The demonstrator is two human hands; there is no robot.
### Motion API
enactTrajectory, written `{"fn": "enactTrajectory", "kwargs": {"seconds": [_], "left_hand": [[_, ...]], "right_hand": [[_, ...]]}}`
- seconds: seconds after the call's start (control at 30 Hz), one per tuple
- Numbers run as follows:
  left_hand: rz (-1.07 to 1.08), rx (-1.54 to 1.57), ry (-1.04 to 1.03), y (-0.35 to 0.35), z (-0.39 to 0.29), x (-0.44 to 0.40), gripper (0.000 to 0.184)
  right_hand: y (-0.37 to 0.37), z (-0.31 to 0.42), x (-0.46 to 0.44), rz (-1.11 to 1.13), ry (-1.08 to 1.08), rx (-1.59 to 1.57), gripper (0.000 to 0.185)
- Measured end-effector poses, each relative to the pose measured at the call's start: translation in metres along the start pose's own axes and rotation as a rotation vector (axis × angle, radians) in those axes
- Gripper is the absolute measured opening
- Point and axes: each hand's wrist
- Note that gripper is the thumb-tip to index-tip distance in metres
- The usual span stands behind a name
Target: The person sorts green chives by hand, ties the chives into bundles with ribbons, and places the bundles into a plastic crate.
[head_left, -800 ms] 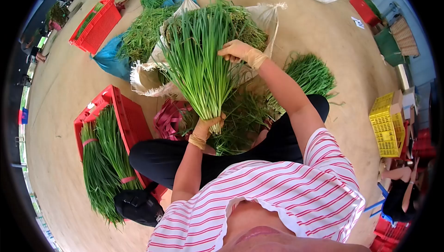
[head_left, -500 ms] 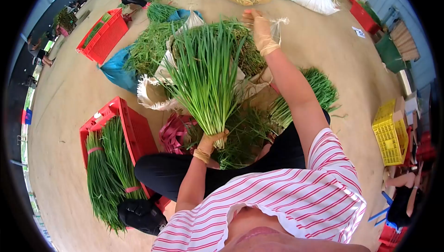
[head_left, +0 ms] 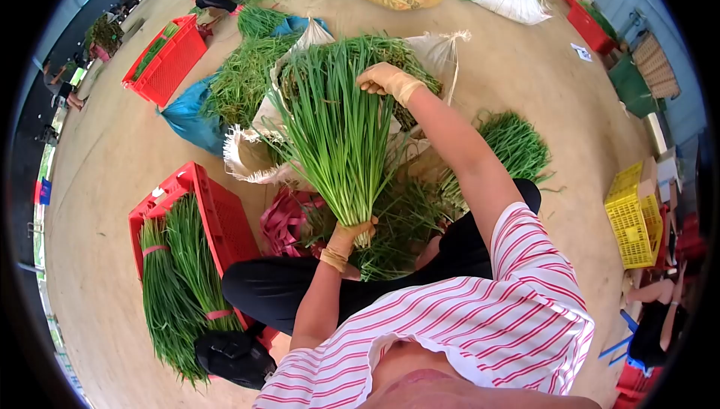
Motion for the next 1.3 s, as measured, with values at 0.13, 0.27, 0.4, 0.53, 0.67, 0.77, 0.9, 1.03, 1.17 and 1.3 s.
{"fn": "enactTrajectory", "kwargs": {"seconds": [0.13, 0.27, 0.4, 0.53, 0.67, 0.77, 0.9, 1.03, 1.17, 1.3], "left_hand": [[-0.009, 0.004, -0.019, 0.002, 0.000, 0.000, 0.025], [-0.017, -0.003, -0.005, 0.000, 0.000, 0.001, 0.026], [-0.003, -0.004, -0.013, -0.001, 0.000, -0.001, 0.027], [-0.013, 0.015, 0.001, 0.000, -0.001, 0.000, 0.029], [-0.027, -0.018, 0.009, 0.000, 0.001, -0.002, 0.030], [-0.043, 0.027, 0.041, 0.003, 0.001, -0.005, 0.031], [-0.084, 0.027, 0.041, -0.004, -0.001, -0.001, 0.030], [-0.076, 0.029, 0.052, -0.002, 0.002, -0.005, 0.028], [-0.085, 0.010, 0.025, -0.004, 0.003, -0.004, 0.029], [-0.094, -0.001, 0.047, 0.001, 0.006, -0.005, 0.028]], "right_hand": [[-0.001, -0.010, -0.012, 0.112, -0.059, -0.250, 0.017], [-0.007, 0.003, -0.015, -0.264, 0.105, -0.301, 0.018], [-0.001, 0.011, -0.050, -0.186, 0.164, 0.011, 0.019], [-0.003, 0.016, -0.072, -0.061, -0.078, 0.554, 0.019], [0.003, 0.016, -0.066, -0.094, 0.070, 0.719, 0.025], [0.003, 0.017, -0.036, -0.854, 0.317, 0.325, 0.028], [0.020, 0.034, -0.028, -0.710, 0.355, -0.142, 0.030], [-0.036, 0.043, 0.012, -0.269, 0.882, 1.037, 0.029], [-0.056, 0.019, -0.002, -0.124, 0.934, 1.353, 0.020], [-0.009, 0.049, 0.042, -0.667, 0.754, -0.116, 0.020]]}}
Point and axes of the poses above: each hand's wrist, its own x-axis away from the middle knuckle, its own y-axis out of the back of the hand, z = x × y
